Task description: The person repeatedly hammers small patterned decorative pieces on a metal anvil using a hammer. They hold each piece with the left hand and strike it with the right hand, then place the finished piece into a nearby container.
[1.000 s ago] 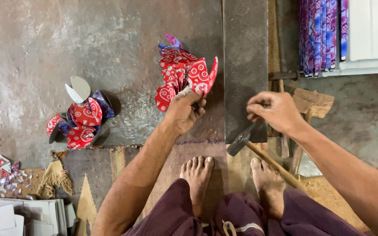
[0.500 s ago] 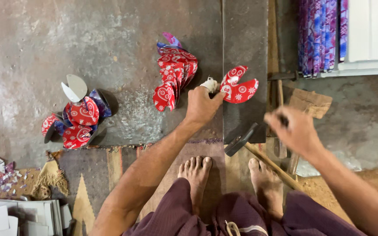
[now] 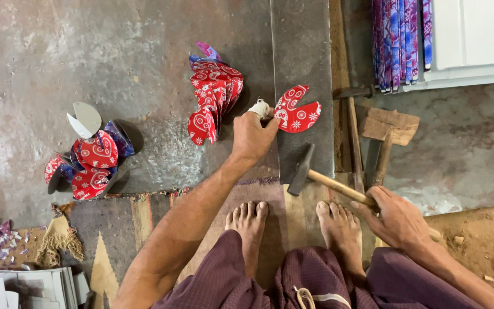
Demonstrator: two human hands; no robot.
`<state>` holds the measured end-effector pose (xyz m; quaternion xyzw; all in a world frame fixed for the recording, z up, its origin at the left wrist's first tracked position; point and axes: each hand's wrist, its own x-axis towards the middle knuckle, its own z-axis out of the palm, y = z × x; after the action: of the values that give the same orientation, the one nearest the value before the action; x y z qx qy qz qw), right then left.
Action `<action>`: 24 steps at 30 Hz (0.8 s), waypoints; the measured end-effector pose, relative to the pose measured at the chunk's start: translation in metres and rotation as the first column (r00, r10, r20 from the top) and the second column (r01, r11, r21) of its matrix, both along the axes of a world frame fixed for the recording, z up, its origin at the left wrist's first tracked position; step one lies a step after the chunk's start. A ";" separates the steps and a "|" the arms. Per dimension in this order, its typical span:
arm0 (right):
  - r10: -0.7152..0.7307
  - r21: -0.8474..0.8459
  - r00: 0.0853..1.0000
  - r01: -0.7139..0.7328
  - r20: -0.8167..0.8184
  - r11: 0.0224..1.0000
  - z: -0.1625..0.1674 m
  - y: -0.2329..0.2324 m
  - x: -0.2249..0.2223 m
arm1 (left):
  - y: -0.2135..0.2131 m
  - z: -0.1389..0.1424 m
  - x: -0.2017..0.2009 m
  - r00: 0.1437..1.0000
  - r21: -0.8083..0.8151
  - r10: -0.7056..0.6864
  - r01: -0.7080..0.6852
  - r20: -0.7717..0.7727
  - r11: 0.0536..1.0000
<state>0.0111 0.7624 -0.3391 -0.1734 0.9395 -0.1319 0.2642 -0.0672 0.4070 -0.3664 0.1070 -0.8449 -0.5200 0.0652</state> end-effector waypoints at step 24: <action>-0.181 -0.234 0.982 0.165 -0.049 0.958 0.060 -0.065 -0.027 | 0.005 0.012 0.013 0.990 -0.278 -0.049 0.012 -0.129 0.961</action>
<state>-0.0163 0.6974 -0.2789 -0.1243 0.9382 -0.2559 0.1969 -0.0539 0.4124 -0.3549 0.0483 -0.9044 -0.4040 0.1285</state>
